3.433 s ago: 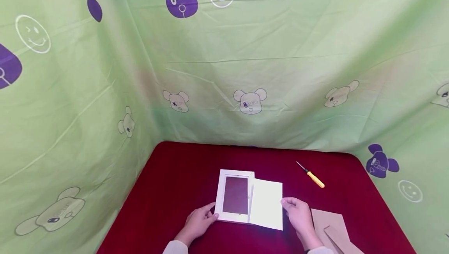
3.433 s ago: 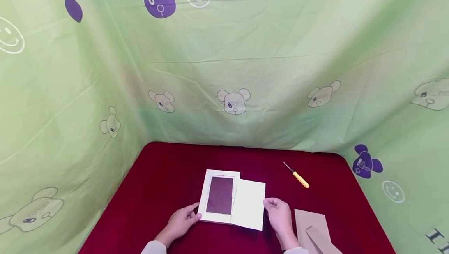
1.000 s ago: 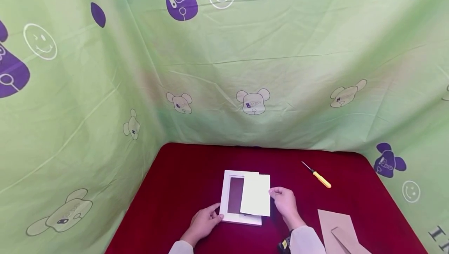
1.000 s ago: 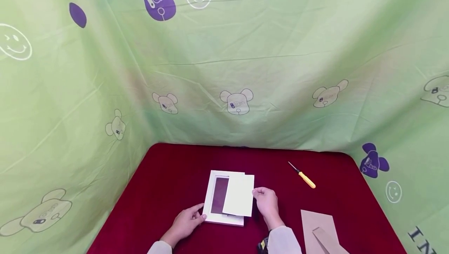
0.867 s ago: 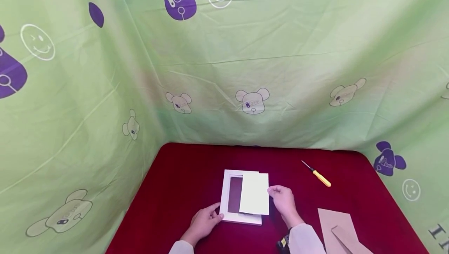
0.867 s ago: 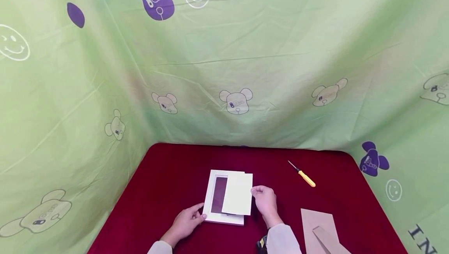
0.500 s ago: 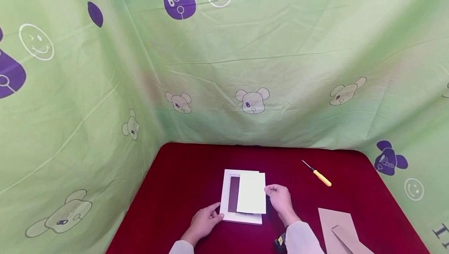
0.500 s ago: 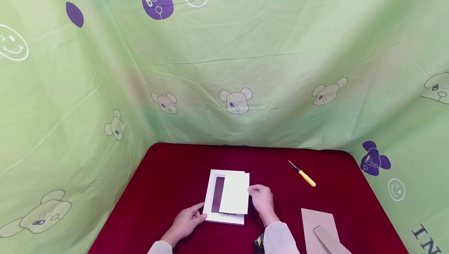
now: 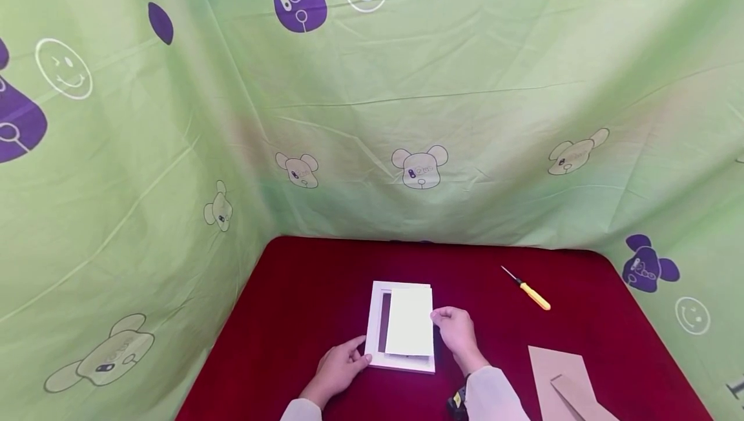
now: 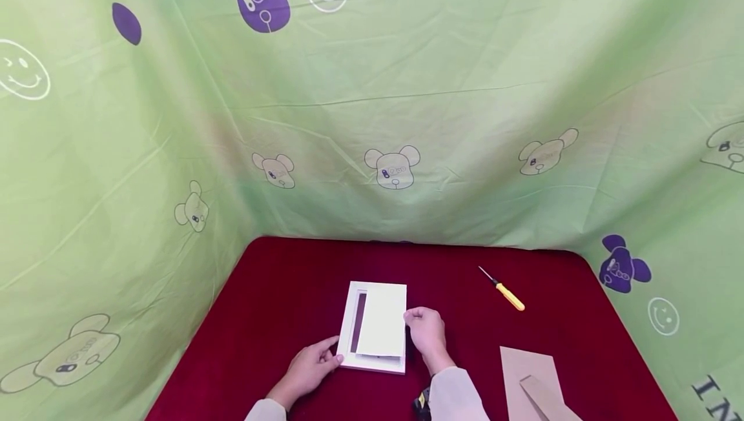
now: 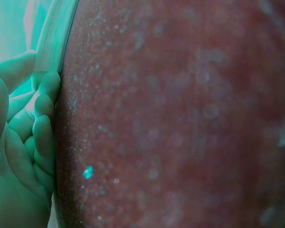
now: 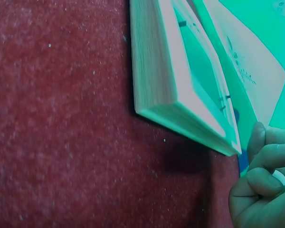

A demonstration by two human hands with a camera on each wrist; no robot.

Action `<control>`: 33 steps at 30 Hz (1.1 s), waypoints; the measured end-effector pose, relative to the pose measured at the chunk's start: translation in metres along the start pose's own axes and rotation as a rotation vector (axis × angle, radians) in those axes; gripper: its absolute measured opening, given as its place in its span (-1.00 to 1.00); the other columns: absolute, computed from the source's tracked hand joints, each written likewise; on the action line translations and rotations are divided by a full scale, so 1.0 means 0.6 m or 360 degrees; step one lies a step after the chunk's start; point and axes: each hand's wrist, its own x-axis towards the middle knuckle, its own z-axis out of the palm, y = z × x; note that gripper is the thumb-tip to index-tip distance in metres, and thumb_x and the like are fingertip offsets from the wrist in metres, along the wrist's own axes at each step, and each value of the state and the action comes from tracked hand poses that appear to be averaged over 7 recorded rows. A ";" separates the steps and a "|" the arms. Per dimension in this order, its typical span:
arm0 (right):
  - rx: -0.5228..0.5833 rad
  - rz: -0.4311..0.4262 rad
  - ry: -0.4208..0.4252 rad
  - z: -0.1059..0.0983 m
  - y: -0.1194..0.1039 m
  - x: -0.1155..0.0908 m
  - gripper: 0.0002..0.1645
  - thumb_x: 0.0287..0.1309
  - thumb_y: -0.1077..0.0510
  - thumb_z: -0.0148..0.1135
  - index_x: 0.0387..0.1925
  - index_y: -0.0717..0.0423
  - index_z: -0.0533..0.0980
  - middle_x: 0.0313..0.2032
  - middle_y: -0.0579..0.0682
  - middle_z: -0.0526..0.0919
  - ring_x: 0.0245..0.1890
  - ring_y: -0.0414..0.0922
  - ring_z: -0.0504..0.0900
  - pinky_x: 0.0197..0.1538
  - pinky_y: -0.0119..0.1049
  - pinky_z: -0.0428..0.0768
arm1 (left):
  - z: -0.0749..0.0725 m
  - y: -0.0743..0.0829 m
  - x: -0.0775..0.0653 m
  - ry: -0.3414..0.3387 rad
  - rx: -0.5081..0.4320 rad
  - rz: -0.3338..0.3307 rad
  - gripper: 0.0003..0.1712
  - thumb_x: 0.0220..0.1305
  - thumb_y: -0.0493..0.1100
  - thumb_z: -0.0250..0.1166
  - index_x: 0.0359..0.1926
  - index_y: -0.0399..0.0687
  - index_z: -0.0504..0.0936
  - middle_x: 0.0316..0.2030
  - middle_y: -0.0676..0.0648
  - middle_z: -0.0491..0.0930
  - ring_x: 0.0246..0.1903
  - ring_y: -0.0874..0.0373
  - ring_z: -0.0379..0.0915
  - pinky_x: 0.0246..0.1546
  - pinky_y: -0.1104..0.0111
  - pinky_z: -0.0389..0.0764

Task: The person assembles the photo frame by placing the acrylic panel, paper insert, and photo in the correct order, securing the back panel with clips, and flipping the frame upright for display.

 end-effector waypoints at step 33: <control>-0.0008 0.0085 -0.0004 0.035 0.002 0.006 -0.87 0.18 0.25 0.28 -0.34 0.25 0.68 -0.31 0.07 0.69 -0.19 0.01 0.60 -0.11 -0.03 0.52 | 0.002 0.000 -0.001 0.0014 0.0031 0.0007 -0.42 0.24 0.14 0.31 0.19 -0.04 0.58 -0.56 0.33 0.43 -0.62 0.41 0.30 -0.49 0.41 0.35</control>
